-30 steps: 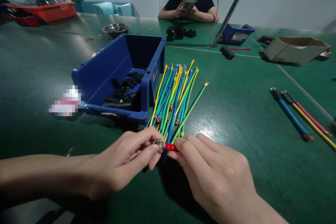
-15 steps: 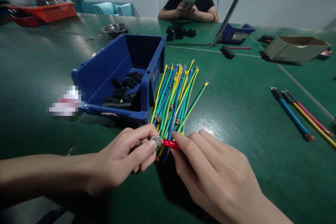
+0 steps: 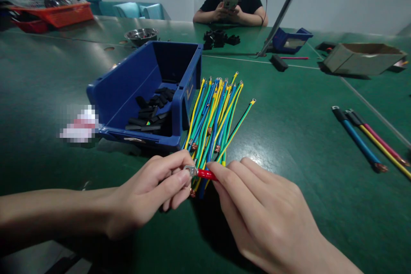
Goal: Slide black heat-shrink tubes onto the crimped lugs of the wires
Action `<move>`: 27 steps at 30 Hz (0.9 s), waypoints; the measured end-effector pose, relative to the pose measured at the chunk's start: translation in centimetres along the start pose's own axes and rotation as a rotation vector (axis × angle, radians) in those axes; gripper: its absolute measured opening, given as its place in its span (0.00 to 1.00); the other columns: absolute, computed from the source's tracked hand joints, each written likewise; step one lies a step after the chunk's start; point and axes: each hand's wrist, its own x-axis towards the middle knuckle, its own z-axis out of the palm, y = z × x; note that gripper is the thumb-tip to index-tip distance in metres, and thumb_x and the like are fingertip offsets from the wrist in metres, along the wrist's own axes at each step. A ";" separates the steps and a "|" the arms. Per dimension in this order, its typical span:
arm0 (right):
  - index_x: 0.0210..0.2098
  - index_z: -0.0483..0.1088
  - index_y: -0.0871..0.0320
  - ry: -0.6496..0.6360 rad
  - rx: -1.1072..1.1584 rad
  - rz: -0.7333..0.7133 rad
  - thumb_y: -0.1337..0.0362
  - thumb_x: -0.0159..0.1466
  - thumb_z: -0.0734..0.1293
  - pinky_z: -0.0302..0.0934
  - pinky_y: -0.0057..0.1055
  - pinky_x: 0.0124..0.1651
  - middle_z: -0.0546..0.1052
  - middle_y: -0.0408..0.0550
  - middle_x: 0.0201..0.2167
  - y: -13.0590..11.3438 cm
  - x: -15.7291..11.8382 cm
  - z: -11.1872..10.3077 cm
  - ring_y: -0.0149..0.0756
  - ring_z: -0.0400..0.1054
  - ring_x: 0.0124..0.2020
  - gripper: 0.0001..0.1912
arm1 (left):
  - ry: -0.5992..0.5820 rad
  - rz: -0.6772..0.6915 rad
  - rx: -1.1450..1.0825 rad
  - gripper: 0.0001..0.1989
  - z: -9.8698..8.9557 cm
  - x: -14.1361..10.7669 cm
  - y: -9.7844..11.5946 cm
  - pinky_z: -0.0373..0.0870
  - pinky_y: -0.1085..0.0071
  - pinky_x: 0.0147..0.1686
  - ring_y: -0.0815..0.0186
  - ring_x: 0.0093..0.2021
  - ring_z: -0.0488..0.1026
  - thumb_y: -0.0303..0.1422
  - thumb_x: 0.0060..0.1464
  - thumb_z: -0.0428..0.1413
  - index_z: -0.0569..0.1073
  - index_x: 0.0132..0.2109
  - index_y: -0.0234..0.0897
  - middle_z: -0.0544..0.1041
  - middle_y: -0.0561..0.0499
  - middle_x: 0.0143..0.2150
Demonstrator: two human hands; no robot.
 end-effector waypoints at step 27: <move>0.43 0.71 0.62 0.090 -0.169 0.015 0.70 0.62 0.65 0.57 0.29 0.31 0.76 0.44 0.28 0.0 -0.3 -0.2 0.31 0.66 0.28 0.09 | -0.041 0.032 -0.194 0.16 0.4 -0.1 -1.5 0.58 0.77 0.24 0.73 0.23 0.62 0.40 0.70 0.38 0.66 0.45 0.37 0.67 0.56 0.27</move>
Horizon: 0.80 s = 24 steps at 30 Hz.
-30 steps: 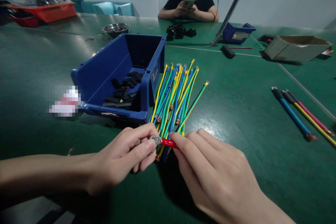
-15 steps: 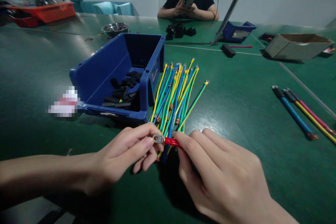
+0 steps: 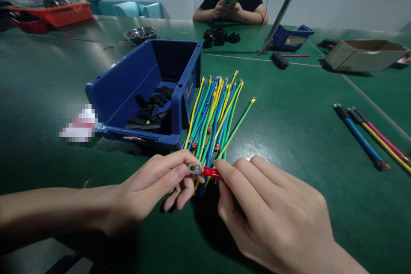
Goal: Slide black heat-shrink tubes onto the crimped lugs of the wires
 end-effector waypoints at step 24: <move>0.42 0.71 0.63 0.025 -0.016 -0.012 0.72 0.61 0.65 0.55 0.28 0.31 0.75 0.45 0.27 0.0 0.1 0.0 0.31 0.64 0.28 0.09 | -0.008 -0.108 -0.112 0.22 0.1 -0.1 -0.3 0.57 0.75 0.23 0.71 0.23 0.59 0.49 0.67 0.39 0.65 0.46 0.35 0.66 0.55 0.26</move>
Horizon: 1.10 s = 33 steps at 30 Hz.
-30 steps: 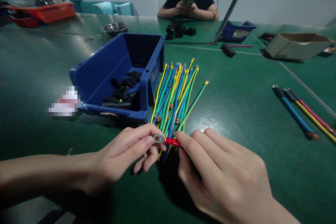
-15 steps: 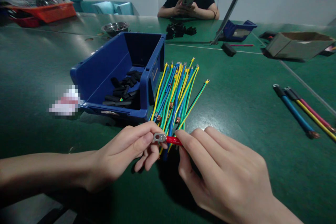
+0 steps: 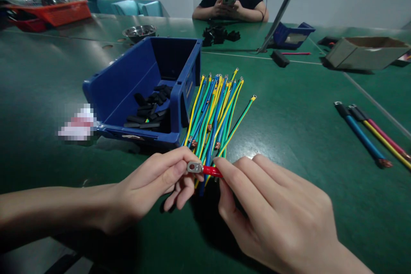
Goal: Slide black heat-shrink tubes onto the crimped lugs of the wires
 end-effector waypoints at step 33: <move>0.44 0.70 0.63 -0.013 -0.046 -0.025 0.72 0.60 0.67 0.57 0.31 0.30 0.75 0.44 0.26 0.2 0.1 -0.5 0.32 0.67 0.26 0.12 | 0.173 0.064 0.054 0.15 0.0 0.1 1.0 0.61 0.81 0.20 0.76 0.19 0.63 0.40 0.67 0.46 0.66 0.35 0.36 0.68 0.58 0.22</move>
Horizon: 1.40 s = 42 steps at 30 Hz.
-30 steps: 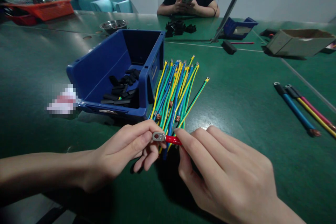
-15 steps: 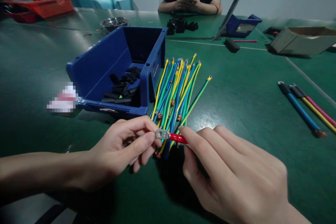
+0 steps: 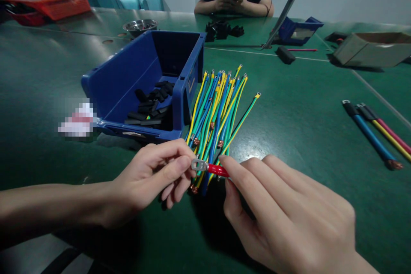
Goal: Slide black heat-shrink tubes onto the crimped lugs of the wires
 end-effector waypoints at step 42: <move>0.44 0.71 0.64 -0.012 0.017 0.022 0.71 0.61 0.66 0.56 0.30 0.31 0.75 0.45 0.27 -0.1 -0.1 0.3 0.31 0.65 0.28 0.11 | -0.030 0.023 0.135 0.03 0.1 0.0 0.5 0.58 0.76 0.21 0.71 0.22 0.64 0.26 0.58 0.48 0.64 0.37 0.38 0.66 0.57 0.24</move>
